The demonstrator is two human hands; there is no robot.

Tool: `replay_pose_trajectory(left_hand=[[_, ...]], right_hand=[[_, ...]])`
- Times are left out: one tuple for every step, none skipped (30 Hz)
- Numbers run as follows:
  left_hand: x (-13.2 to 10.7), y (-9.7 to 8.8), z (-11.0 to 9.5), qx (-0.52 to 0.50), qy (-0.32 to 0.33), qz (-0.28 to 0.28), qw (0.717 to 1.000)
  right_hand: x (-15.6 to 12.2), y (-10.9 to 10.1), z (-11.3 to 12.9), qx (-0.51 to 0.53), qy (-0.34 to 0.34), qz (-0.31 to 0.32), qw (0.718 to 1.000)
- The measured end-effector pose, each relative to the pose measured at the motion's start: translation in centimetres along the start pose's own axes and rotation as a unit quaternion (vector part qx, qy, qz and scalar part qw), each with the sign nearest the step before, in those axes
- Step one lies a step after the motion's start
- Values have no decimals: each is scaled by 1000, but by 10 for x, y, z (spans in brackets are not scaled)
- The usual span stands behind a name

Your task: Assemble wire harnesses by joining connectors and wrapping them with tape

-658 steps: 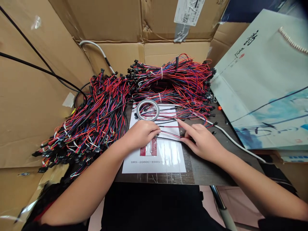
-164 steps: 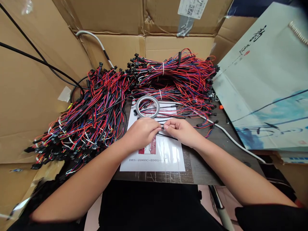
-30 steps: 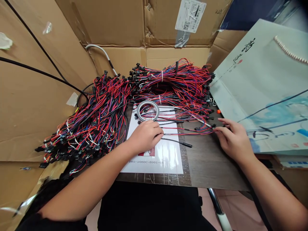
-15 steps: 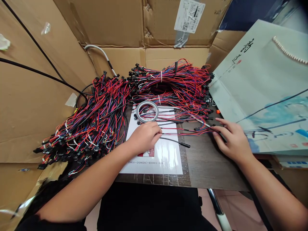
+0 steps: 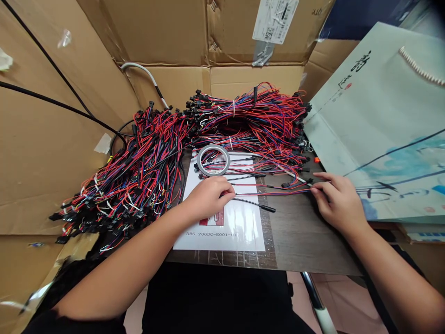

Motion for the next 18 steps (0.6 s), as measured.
replay_pose_trajectory(left_hand=[[0,0,1,2,1,0,1000],[0,0,1,3,2,-2,1000],[0,-1,2,6,3,-3,1000],[-1,-1,4,10,4,-6,1000],[-1,-2,5,16,6,-10,1000],[-1,-2,6,26,10,-13,1000],[-2,-3,7,36,18,-15,999],[-2,-3,8,47,29,-17,998],[-2,-3,9,57,43,-21,997],[-2,-3,10,66,56,-29,996],[-2,-3,11,74,67,-38,994],[-2,-3,12,81,77,-49,993],[-3,-4,12,86,85,-61,991],[-3,-5,12,89,94,-72,989],[-4,-7,10,89,102,-84,987],[-5,-10,9,83,110,-100,985],[-7,-15,7,73,115,-120,983],[-9,-21,5,59,116,-142,981]], right_hand=[[-1,1,-1,-4,2,6,1000],[-1,1,-2,-8,2,13,1000],[-2,2,-3,-12,1,20,1000],[-2,2,-3,-15,0,27,1000],[-2,2,-3,-18,-3,31,999],[-2,2,-2,-20,-5,32,999],[-2,2,-2,-20,-8,32,999],[-2,1,-1,-19,-11,30,999],[-1,1,0,-15,-15,27,999],[-1,0,2,-10,-19,24,999],[0,-1,3,-5,-22,21,1000],[0,-1,4,-1,-25,18,1000],[1,-2,5,2,-27,15,1000],[2,-3,7,5,-27,12,1000],[2,-4,8,5,-27,9,1000],[3,-5,8,5,-26,4,1000],[3,-6,9,3,-26,-3,1000],[3,-8,10,0,-26,-10,1000]])
Point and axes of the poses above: each hand's wrist, its own x-axis towards the middle knuckle, its own y-axis out of the palm, z = x × y, the point moved 3 cm from there along x, towards the middle knuckle, and after that the axes turned 11 degrees about -y, right-handed, at the moved point
